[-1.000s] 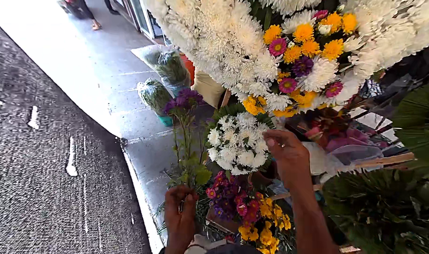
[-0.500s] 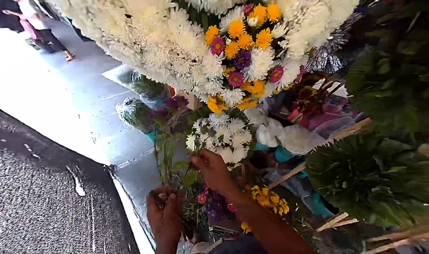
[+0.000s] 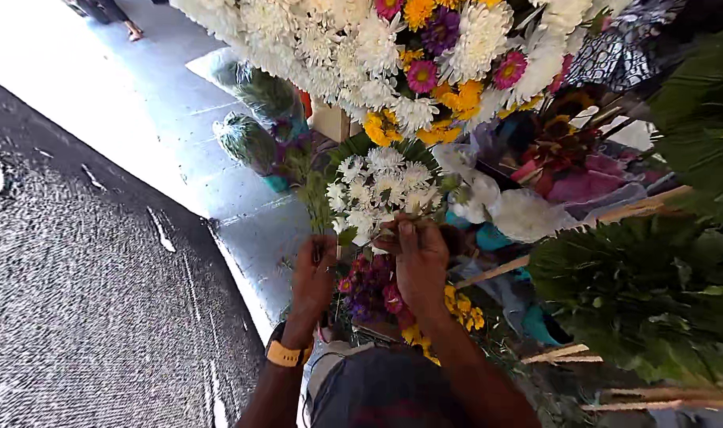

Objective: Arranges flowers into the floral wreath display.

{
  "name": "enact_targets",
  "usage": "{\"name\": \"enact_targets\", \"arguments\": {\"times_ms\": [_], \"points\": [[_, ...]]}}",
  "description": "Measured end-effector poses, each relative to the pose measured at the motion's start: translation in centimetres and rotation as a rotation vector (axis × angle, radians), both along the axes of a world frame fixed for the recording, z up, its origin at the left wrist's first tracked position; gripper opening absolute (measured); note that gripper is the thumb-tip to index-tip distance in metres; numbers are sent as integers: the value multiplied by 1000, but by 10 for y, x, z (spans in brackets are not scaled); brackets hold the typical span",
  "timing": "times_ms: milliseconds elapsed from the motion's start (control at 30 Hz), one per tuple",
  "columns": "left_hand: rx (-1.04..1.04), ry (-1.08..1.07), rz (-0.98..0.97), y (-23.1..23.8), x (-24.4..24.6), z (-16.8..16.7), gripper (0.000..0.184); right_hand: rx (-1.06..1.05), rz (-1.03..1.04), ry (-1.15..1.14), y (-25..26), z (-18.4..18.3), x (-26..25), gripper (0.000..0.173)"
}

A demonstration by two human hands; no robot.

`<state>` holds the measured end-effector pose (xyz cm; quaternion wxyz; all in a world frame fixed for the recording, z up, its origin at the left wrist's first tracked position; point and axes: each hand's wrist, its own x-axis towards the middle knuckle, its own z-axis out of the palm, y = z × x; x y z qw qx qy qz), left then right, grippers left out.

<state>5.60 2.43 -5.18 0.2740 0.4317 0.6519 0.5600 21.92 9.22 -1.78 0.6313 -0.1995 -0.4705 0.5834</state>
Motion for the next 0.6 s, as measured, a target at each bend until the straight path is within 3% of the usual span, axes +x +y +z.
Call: {"name": "enact_targets", "arguments": {"times_ms": [133, 233, 333, 467, 533, 600], "points": [[119, 41, -191, -1, 14, -5, 48, -165, 172, -135, 3, -6, -7, 14], [130, 43, -225, -3, 15, -11, 63, -194, 283, -201, 0, -9, -12, 12], [95, -3, -219, -11, 16, -15, 57, -236, 351, -215, 1, -13, -13, 15], [20, -67, -241, -34, 4, -23, 56, -334, 184, -109, 16, -20, -9, 19], [14, -15, -194, -35, 4, -20, 57, -279, 253, -237, 21, -25, -1, 20], [57, 34, -156, -29, 10, -13, 39, -174, 398, -441, 9, -31, -5, 24]]}}
